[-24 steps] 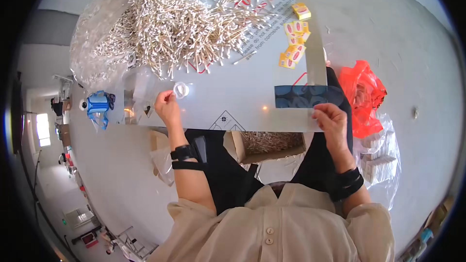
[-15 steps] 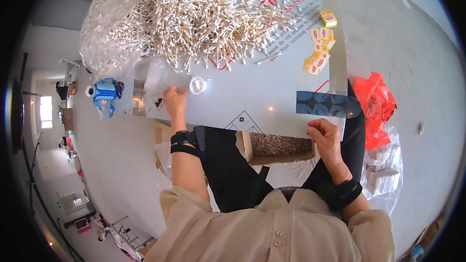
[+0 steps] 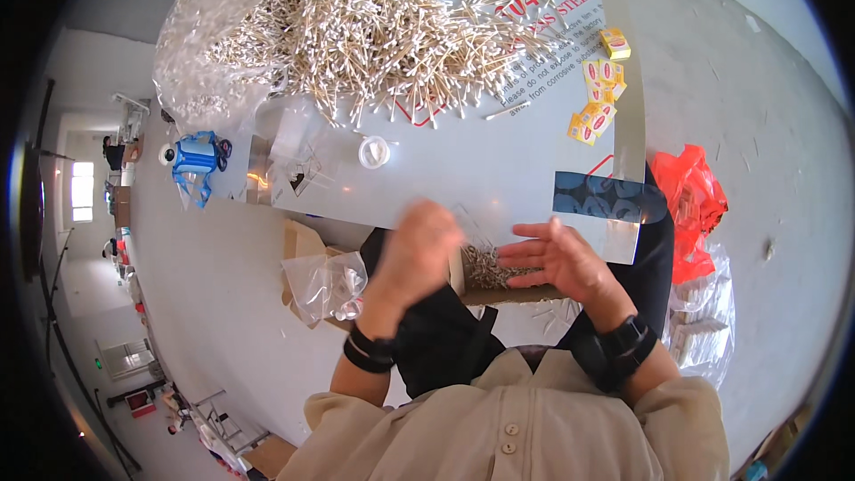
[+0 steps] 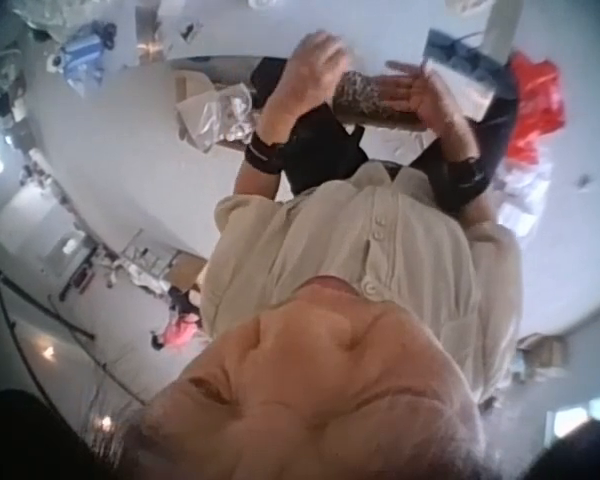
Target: The person is manually aligning cotton swabs and packaging them into plastic sleeves with labels.
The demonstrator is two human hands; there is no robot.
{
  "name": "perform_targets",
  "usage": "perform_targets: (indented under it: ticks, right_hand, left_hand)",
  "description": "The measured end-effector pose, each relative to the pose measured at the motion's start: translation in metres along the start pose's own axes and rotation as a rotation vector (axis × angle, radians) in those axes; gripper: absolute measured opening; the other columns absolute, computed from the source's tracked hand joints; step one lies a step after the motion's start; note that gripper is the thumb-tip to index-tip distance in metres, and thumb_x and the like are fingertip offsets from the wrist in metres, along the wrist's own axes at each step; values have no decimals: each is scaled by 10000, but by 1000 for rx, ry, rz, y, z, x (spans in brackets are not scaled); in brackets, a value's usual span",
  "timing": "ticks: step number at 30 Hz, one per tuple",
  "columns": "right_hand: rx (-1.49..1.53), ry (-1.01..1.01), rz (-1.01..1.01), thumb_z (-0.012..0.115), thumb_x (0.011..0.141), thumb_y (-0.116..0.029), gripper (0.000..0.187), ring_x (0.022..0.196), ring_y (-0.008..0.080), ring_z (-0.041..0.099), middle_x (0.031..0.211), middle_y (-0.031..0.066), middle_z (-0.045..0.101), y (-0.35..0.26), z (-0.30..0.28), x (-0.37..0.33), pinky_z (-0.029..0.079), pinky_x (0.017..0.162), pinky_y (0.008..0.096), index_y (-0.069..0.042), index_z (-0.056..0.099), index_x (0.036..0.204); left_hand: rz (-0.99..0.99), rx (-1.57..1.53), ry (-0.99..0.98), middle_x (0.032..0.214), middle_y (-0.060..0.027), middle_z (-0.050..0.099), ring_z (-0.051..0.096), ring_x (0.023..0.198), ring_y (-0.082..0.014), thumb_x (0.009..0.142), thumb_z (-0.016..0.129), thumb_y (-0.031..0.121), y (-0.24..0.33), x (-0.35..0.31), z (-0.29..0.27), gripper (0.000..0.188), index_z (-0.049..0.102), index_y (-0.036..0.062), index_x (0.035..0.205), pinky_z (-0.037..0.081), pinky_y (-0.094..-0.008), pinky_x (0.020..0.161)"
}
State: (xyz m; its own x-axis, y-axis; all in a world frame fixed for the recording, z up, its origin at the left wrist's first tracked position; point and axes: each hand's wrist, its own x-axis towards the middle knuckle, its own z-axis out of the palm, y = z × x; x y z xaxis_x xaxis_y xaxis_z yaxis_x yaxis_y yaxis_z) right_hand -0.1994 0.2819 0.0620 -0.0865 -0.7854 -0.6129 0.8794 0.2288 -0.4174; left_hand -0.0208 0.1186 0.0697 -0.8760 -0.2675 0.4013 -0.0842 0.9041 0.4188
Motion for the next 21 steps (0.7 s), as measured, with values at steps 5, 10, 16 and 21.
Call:
perform_targets:
  ticks: [5,10,16,21]
  right_hand:
    - [-121,-20,52,612,934,-133,238,796,197,681,915,146,677,43,-23,39,581,722,343,64,637,1067]
    - [-93,146,-107,565,950,-74,98,678,136,651,793,58,664,38,-19,25,558,607,256,-22,633,903]
    - [-55,228,-100,567,952,-79,95,638,117,631,760,52,651,37,-29,22,555,571,250,-18,629,912]
    - [-23,202,-205,566,956,-94,105,648,117,631,787,64,670,34,-37,18,548,580,253,-16,626,922]
  left_hand:
    - [89,-388,-289,861,-77,559,564,916,-254,768,608,80,35,9,20,75,596,37,828,494,-375,812]
    - [-762,-3,385,779,-142,611,600,722,-311,856,605,30,-83,5,-5,37,616,11,887,491,-371,685]
    - [-856,605,-1,879,-164,613,604,896,-358,816,654,125,-139,12,9,122,625,12,852,509,-459,733]
    - [-833,541,-21,844,-173,645,644,841,-375,808,641,115,-140,15,14,103,622,20,845,516,-484,711]
